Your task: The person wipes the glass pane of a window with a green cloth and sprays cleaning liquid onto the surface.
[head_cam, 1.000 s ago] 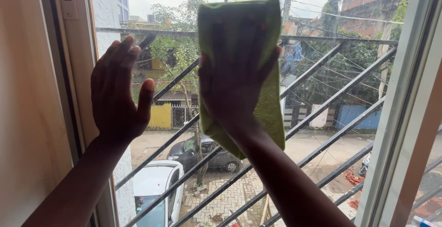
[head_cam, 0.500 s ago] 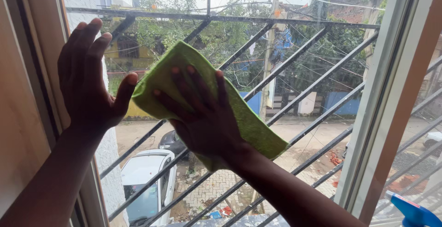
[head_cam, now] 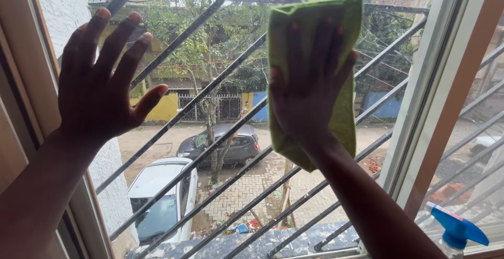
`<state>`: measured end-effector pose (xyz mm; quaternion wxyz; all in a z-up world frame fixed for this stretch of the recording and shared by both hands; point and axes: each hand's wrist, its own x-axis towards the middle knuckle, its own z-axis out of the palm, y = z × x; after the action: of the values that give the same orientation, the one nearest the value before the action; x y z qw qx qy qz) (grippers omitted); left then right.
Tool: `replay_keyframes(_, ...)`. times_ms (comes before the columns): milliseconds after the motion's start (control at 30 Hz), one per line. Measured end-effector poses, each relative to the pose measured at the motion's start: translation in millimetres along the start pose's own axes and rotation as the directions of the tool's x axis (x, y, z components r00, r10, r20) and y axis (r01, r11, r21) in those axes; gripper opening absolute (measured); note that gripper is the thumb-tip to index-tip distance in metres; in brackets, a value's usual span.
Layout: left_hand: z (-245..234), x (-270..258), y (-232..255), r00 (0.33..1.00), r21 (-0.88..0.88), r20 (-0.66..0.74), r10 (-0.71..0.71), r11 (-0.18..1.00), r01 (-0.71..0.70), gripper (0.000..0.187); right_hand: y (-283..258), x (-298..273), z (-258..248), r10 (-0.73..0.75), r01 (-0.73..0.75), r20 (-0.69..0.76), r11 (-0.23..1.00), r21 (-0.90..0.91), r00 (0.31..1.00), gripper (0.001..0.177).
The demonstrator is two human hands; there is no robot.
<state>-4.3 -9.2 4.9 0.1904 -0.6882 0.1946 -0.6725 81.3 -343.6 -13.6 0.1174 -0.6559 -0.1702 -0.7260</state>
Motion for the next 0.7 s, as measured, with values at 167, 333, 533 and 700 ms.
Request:
replay_keyframes(167,15,-5,55,0.995,-0.231,0.044,-0.092,0.968,0.100,0.075,-38,-10,-4,-0.181,0.171,0.164,0.983,0.071,0.970,0.069)
replay_keyframes(333,18,-16,98,0.994,-0.283,0.090,-0.058,0.956,0.081,0.075,-18,-34,-19,-0.323,0.294,0.292,0.946,0.139,0.900,0.075)
replay_keyframes(533,19,-15,97,0.994,-0.288,0.090,-0.055,0.954,0.079,0.072,60,-34,-31,-0.183,0.198,0.343,0.980,-0.008,0.921,0.075)
replay_keyframes(700,18,-14,100,0.994,-0.265,0.086,-0.063,0.961,0.083,0.069,81,-10,-24,-0.021,0.057,0.239,0.988,-0.144,0.971,0.072)
